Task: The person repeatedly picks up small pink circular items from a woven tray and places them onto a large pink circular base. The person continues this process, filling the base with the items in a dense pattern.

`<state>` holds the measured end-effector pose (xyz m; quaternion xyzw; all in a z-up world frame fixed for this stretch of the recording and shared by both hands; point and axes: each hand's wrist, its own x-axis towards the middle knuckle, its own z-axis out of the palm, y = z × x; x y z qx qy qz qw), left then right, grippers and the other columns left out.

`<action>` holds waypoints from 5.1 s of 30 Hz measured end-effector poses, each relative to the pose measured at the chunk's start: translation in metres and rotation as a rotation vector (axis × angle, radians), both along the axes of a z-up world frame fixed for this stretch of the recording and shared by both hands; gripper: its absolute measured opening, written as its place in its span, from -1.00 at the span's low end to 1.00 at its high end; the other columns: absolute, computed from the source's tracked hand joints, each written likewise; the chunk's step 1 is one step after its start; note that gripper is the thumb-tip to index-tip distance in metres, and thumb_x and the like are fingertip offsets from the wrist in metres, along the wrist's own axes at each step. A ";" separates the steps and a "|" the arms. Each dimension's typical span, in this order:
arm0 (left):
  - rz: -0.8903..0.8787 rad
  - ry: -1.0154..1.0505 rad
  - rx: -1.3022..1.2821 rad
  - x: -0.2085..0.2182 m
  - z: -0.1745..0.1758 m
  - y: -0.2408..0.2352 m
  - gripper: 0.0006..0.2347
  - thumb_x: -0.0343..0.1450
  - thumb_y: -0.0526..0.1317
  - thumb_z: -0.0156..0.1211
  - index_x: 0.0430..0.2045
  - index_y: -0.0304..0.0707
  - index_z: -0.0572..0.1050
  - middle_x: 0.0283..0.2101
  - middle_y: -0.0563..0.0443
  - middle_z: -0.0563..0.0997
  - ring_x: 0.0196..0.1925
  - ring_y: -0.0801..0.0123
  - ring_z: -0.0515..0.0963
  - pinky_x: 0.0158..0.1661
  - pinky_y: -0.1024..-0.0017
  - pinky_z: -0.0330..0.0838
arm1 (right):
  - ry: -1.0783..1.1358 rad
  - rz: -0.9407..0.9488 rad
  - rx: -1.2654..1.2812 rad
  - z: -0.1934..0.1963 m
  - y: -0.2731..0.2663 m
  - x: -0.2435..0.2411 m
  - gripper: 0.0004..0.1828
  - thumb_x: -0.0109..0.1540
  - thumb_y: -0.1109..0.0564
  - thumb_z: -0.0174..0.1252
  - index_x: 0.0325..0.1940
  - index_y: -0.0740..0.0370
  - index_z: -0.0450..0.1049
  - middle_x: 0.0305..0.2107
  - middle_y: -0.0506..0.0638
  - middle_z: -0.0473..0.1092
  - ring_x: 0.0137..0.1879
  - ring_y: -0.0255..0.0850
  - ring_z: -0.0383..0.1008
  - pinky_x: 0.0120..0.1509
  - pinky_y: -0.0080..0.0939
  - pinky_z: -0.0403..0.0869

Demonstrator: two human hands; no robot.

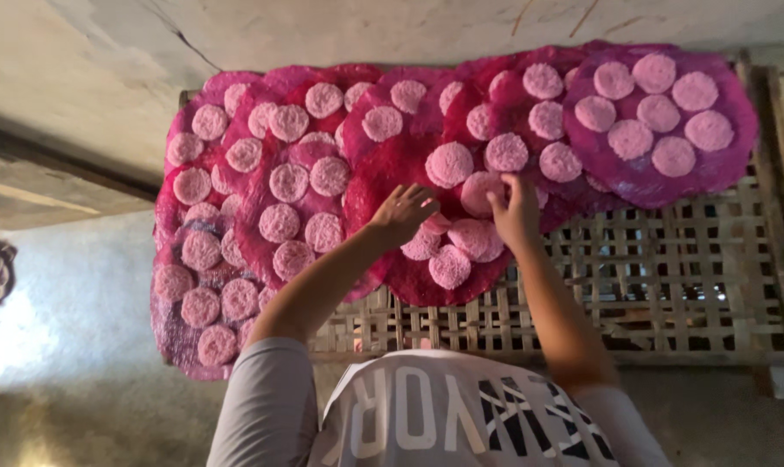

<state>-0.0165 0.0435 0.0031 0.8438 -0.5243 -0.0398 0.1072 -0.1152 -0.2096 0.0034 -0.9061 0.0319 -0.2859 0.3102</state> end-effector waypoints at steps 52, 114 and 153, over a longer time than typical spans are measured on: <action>0.780 0.368 -0.450 -0.064 0.031 0.092 -0.74 0.40 -0.27 0.28 -0.04 -0.17 0.51 0.05 -0.10 0.52 0.12 0.10 0.54 0.17 0.14 0.38 | 0.325 0.410 0.101 0.040 0.060 0.059 -0.63 0.16 0.14 0.42 -0.05 0.29 0.46 -0.27 0.07 0.47 -0.20 -0.14 0.50 -0.09 -0.21 0.54; 0.760 0.270 -0.902 0.070 -0.038 0.363 -0.60 0.42 -0.14 0.41 0.02 -0.46 0.47 -0.17 -0.22 0.65 -0.13 0.22 0.62 -0.16 0.27 0.52 | 0.290 0.120 0.294 -0.009 0.275 0.012 -0.77 0.43 0.11 0.09 0.01 0.37 0.45 -0.21 0.19 0.48 -0.10 -0.03 0.47 0.05 0.01 0.40; 1.028 0.507 -1.013 -0.092 0.146 0.435 -0.88 0.41 -0.32 0.29 -0.28 -0.41 0.61 -0.37 0.09 0.64 -0.34 0.58 0.52 -0.27 0.55 0.44 | 0.382 0.439 0.545 0.096 0.331 -0.040 -0.52 0.38 0.08 0.01 0.32 0.43 0.32 0.07 0.21 0.50 0.13 -0.04 0.56 0.19 -0.08 0.52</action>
